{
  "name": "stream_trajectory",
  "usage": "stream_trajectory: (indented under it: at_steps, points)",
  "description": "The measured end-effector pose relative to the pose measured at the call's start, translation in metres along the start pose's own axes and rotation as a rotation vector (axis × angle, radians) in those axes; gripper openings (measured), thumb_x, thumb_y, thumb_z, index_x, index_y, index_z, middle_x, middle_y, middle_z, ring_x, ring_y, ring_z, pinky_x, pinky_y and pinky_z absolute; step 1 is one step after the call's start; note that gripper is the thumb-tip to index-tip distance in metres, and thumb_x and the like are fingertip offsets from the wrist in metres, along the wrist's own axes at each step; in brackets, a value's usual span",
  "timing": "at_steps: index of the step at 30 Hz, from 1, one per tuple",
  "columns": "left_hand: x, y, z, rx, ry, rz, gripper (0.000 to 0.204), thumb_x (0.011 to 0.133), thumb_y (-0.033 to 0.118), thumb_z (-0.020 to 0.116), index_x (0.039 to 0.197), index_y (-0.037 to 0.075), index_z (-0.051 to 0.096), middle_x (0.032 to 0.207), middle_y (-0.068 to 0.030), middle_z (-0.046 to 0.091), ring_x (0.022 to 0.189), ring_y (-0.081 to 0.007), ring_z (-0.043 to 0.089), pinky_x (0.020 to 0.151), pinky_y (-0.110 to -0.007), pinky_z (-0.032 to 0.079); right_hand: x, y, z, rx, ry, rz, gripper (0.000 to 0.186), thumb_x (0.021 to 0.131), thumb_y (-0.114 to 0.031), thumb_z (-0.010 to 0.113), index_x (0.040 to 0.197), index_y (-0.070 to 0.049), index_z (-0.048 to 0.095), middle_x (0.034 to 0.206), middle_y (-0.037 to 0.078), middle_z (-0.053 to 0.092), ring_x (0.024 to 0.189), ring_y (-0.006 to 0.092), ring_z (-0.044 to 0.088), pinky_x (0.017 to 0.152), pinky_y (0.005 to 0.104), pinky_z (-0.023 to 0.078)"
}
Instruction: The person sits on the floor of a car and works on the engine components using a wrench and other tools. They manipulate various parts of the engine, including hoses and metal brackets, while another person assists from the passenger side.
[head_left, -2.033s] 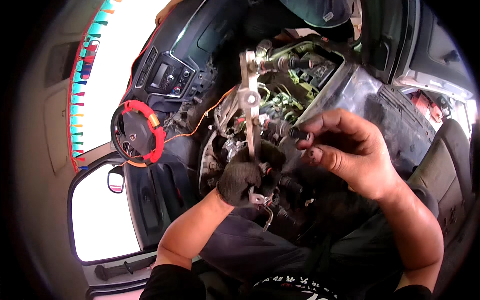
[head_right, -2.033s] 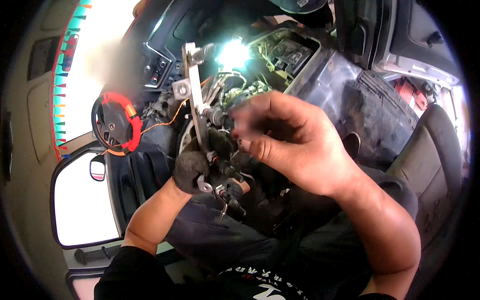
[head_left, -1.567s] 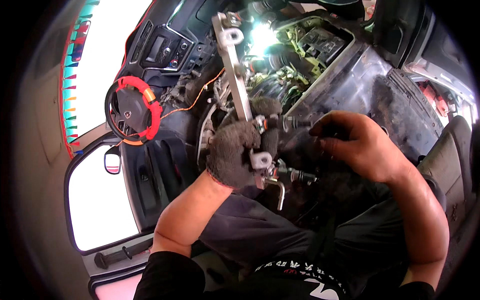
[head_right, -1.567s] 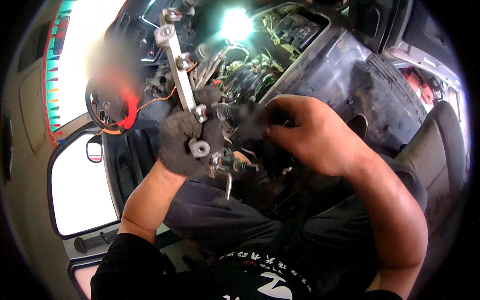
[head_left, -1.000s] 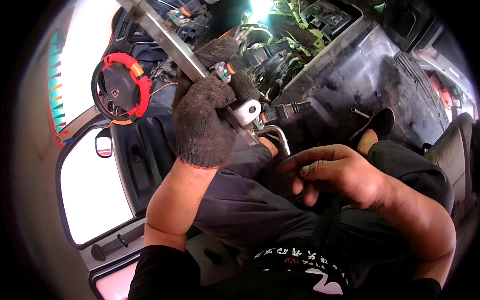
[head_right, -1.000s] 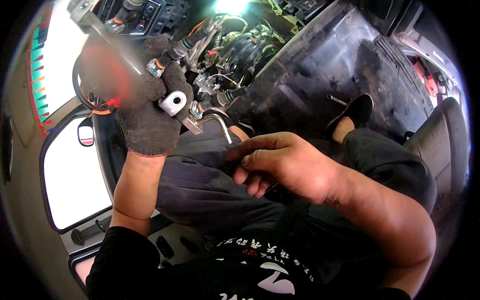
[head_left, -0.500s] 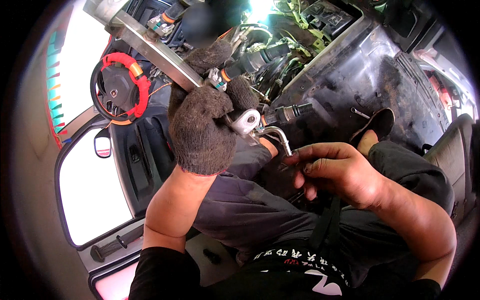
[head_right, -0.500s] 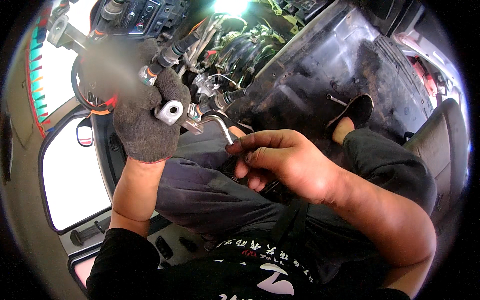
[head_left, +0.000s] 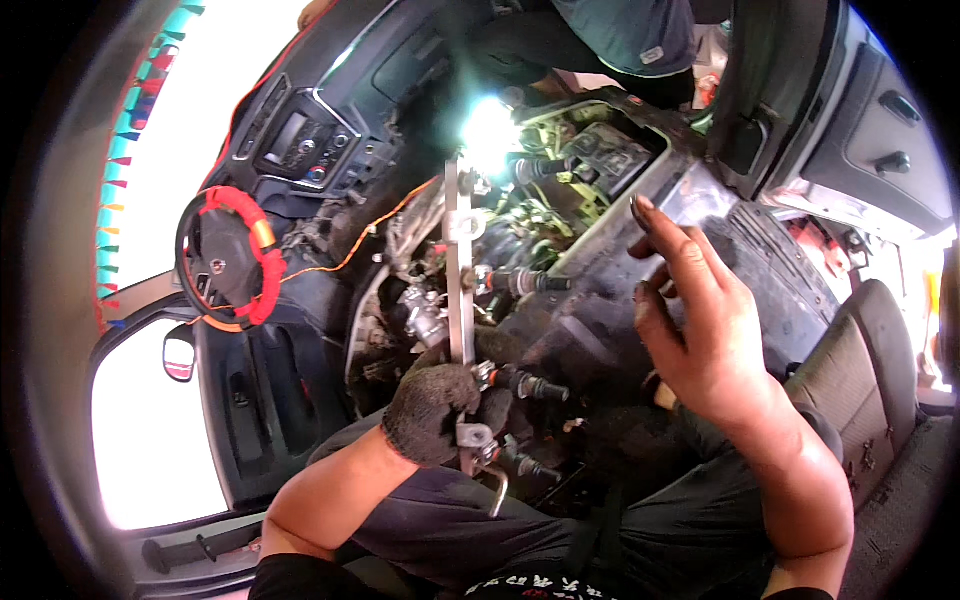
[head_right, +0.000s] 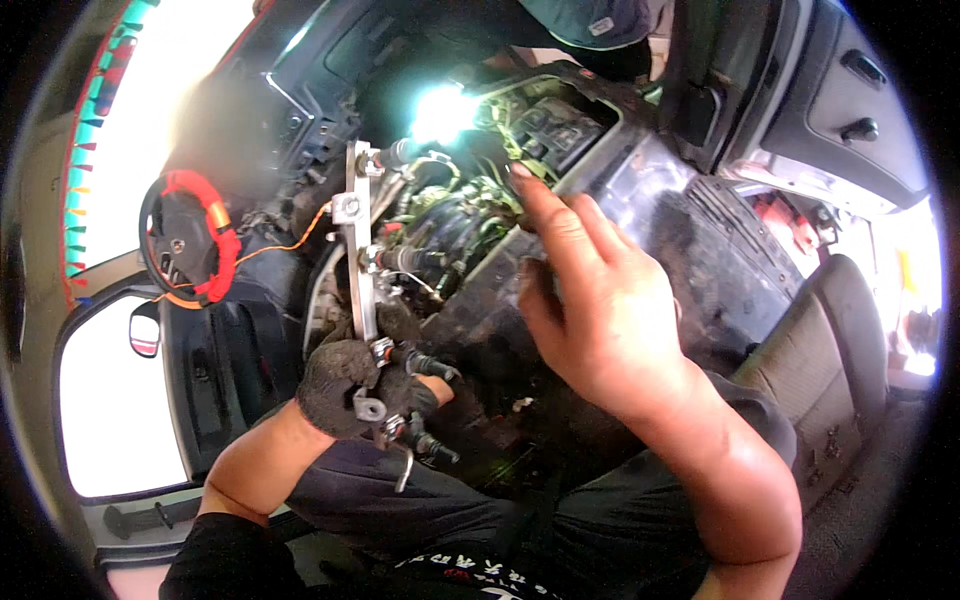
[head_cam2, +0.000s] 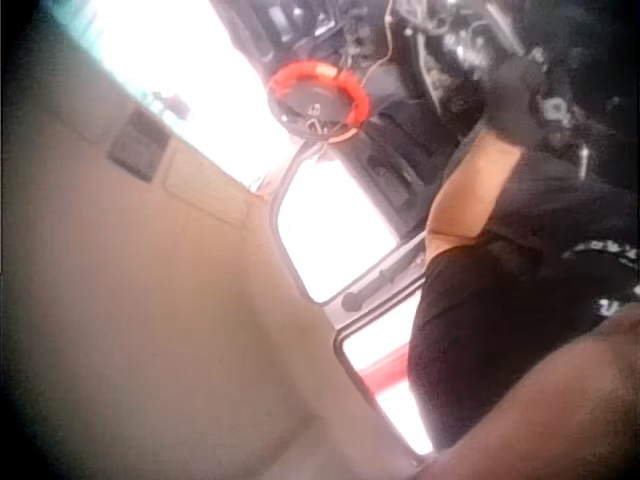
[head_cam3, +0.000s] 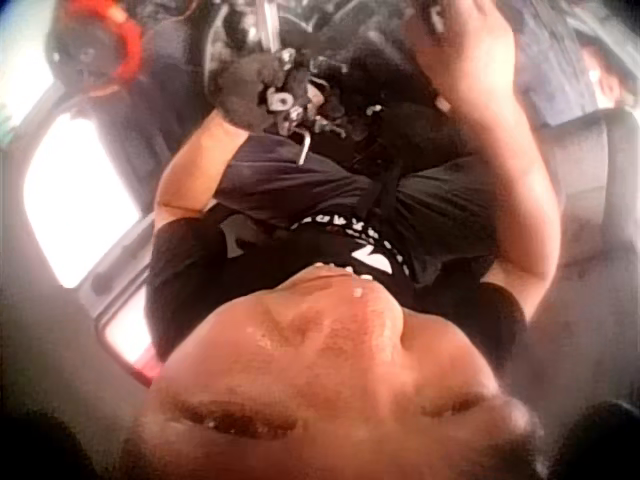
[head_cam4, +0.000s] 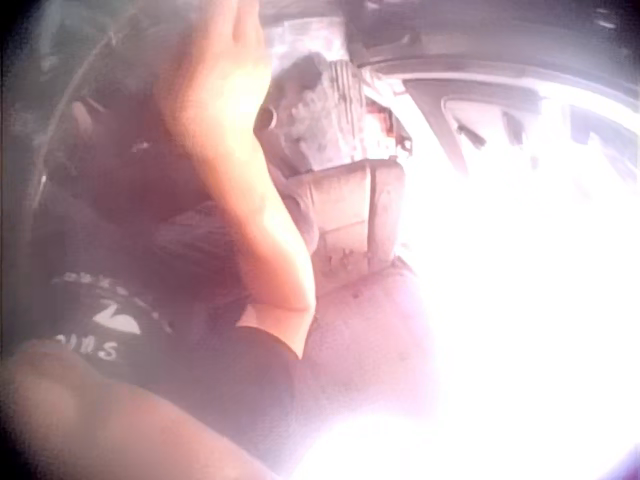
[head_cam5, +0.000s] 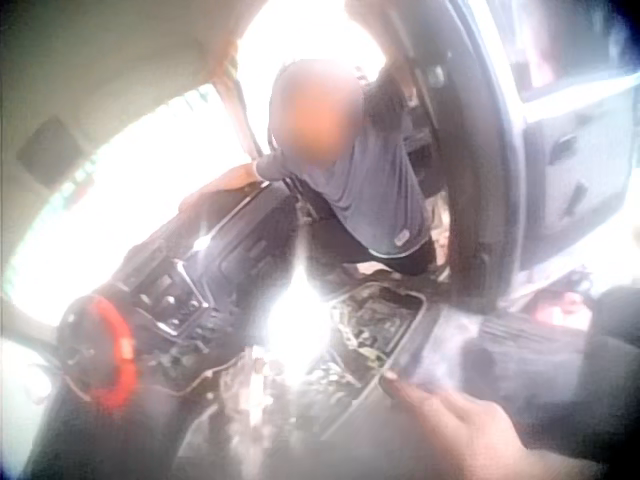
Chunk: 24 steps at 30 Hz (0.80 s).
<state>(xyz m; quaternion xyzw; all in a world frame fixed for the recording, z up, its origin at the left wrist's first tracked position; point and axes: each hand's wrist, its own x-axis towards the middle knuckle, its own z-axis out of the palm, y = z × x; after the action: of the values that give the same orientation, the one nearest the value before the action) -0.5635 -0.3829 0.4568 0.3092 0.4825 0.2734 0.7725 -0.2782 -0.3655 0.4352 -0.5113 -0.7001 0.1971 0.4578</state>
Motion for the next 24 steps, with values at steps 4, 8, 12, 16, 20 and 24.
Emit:
stream_trajectory:
  at_steps: [4,8,12,16,20,24]
  points:
    - [0.007,-0.009,0.022,-0.161,0.075,-0.086,0.039,0.079,-0.003,0.054,0.118,-0.004,0.057,0.090,-0.0158,0.065,0.066,-0.0236,0.067,0.050,-0.032,0.054,-0.002,0.011,-0.003,-0.188,0.031,-0.104,0.081,0.074,0.003,0.066,0.149,-0.002,0.035,0.125,0.022,0.054,0.097,0.0365,0.064,0.081,0.0415,0.055]
    - [0.010,-0.007,0.025,-0.172,-0.044,-0.146,0.038,0.081,-0.001,0.055,0.119,-0.005,0.057,0.092,-0.0160,0.065,0.061,-0.0237,0.065,0.048,-0.032,0.054,0.002,0.016,-0.002,-0.264,0.005,-0.165,0.085,0.071,0.001,0.068,0.148,0.003,0.033,0.127,0.024,0.053,0.104,0.0374,0.061,0.085,0.0412,0.054]
    - [0.011,-0.003,0.028,-0.117,-0.068,-0.187,0.037,0.084,0.002,0.056,0.121,-0.004,0.057,0.090,-0.0164,0.064,0.057,-0.0228,0.062,0.045,-0.031,0.052,0.001,0.022,0.010,-0.475,-0.012,-0.151,0.086,0.071,-0.003,0.068,0.147,0.008,0.030,0.131,0.025,0.052,0.110,0.0363,0.059,0.092,0.0406,0.051]
    - [0.012,-0.010,0.027,-0.208,-0.021,-0.209,0.039,0.084,0.000,0.055,0.123,-0.003,0.056,0.090,-0.0177,0.065,0.057,-0.0222,0.062,0.044,-0.028,0.050,-0.002,0.028,0.031,-0.651,0.079,-0.201,0.068,0.079,-0.010,0.057,0.141,0.011,0.040,0.132,0.022,0.055,0.096,0.0260,0.062,0.082,0.0349,0.053]
    - [0.019,-0.006,0.012,-0.338,-0.184,-0.218,0.044,0.080,-0.002,0.054,0.124,-0.004,0.055,0.091,-0.0184,0.065,0.059,-0.0219,0.063,0.045,-0.027,0.051,-0.004,0.021,0.021,-0.448,0.005,-0.176,0.074,0.073,-0.010,0.064,0.143,0.002,0.042,0.125,0.021,0.057,0.098,0.0276,0.062,0.082,0.0352,0.053]
    - [0.019,0.000,0.010,-0.255,-0.182,-0.205,0.049,0.073,-0.001,0.057,0.123,-0.004,0.055,0.093,-0.0168,0.065,0.062,-0.0219,0.064,0.048,-0.031,0.053,-0.008,0.014,0.011,-0.023,0.021,0.096,0.055,0.075,-0.002,0.065,0.128,-0.001,0.052,0.119,0.016,0.059,0.090,0.0300,0.066,0.076,0.0376,0.055]
